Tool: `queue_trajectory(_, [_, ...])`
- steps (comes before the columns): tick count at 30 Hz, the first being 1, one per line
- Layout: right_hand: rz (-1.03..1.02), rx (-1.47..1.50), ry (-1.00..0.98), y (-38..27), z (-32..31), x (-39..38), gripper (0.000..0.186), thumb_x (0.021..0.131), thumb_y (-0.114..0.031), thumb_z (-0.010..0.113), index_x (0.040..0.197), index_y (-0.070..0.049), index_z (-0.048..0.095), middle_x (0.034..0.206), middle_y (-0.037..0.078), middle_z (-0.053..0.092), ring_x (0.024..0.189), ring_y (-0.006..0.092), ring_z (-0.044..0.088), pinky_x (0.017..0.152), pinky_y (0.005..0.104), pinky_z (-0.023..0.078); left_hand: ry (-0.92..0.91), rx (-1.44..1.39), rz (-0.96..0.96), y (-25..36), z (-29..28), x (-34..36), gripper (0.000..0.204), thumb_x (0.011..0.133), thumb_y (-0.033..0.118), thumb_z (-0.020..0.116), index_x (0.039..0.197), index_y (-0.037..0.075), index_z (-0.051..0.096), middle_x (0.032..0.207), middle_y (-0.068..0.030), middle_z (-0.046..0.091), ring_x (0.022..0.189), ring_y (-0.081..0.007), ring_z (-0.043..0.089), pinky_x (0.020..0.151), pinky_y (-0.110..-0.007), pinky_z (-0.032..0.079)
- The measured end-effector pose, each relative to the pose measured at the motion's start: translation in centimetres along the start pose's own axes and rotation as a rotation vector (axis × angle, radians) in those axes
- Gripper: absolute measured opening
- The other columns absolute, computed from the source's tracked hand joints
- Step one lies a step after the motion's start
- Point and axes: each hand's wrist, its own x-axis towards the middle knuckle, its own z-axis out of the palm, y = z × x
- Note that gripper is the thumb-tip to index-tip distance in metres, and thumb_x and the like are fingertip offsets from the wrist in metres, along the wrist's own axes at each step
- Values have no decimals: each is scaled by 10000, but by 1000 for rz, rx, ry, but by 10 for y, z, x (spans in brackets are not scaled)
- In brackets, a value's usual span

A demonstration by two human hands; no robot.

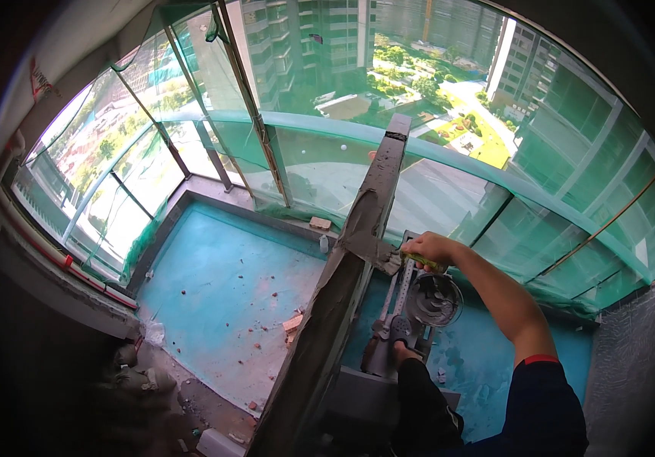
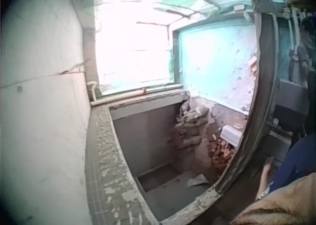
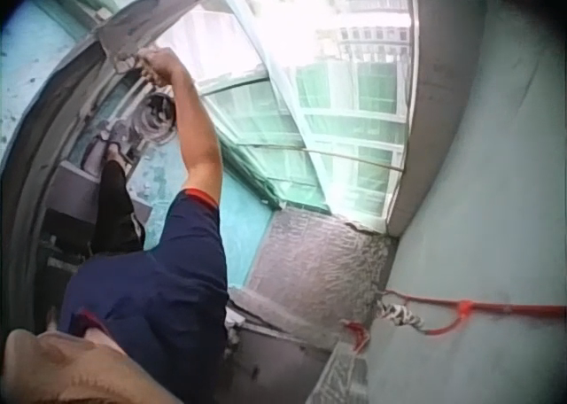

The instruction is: The person applies mortar to a vertical structure using a trowel, places a masonry block on top, and uses the trowel to spread more mortar over the joints.

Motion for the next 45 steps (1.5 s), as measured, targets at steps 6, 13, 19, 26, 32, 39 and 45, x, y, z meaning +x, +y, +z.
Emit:
queue_trajectory(6, [-173, -201, -150, 2, 81, -61, 455, 937, -464, 533, 1233, -131, 627, 746, 93, 612, 527, 150, 528, 497, 306, 446, 9, 25, 1, 75, 0, 16, 214, 917, 239, 623, 1062, 84, 589, 757, -30, 577, 662, -144, 510, 553, -316, 431])
queue_trajectory(13, [-325, -645, 264, 1, 26, -3, 482, 919, -469, 489, 1253, -139, 599, 1114, 144, 663, 1027, 344, 616, 894, 441, 481, -3, 77, -6, 116, -4, 26, 224, 917, 242, 623, 1071, 83, 588, 763, -29, 580, 665, -145, 513, 556, -318, 432])
queue_trajectory(19, [-174, -527, 311, -19, -8, 24, 413, 912, -441, 558, 1079, -77, 659, 936, 151, 680, 743, 279, 659, 668, 420, 521, -17, 112, -39, 129, -6, 30, 232, 916, 244, 624, 1078, 82, 587, 767, -28, 583, 668, -146, 514, 559, -319, 433])
queue_trajectory(26, [-274, -579, 120, -5, 8, 4, 393, 927, -461, 531, 1042, -109, 663, 850, 130, 668, 744, 273, 615, 739, 422, 487, -23, 124, -60, 138, -9, 33, 242, 915, 247, 625, 1087, 80, 587, 773, -27, 586, 671, -147, 517, 562, -320, 434])
queue_trajectory(32, [-208, -758, 445, -28, -13, 18, 435, 928, -457, 487, 1198, -144, 623, 1128, 113, 661, 1062, 340, 606, 901, 453, 472, -32, 144, -64, 155, -8, 41, 251, 914, 249, 625, 1095, 79, 586, 778, -26, 589, 673, -148, 519, 565, -322, 435])
queue_trajectory(39, [-359, 308, 470, 46, 38, 42, 489, 980, -475, 444, 1185, -52, 579, 672, 69, 577, 487, 160, 540, 502, 358, 451, -35, 168, -62, 175, -6, 50, 260, 913, 251, 626, 1103, 78, 585, 783, -25, 592, 676, -149, 521, 568, -323, 436])
queue_trajectory(45, [-509, 406, 569, 106, 162, 67, 468, 985, -503, 431, 1258, -131, 513, 690, 36, 515, 582, 150, 517, 548, 369, 418, -39, 191, -62, 188, -1, 57, 269, 913, 254, 626, 1111, 77, 584, 788, -24, 594, 679, -150, 523, 570, -324, 436])
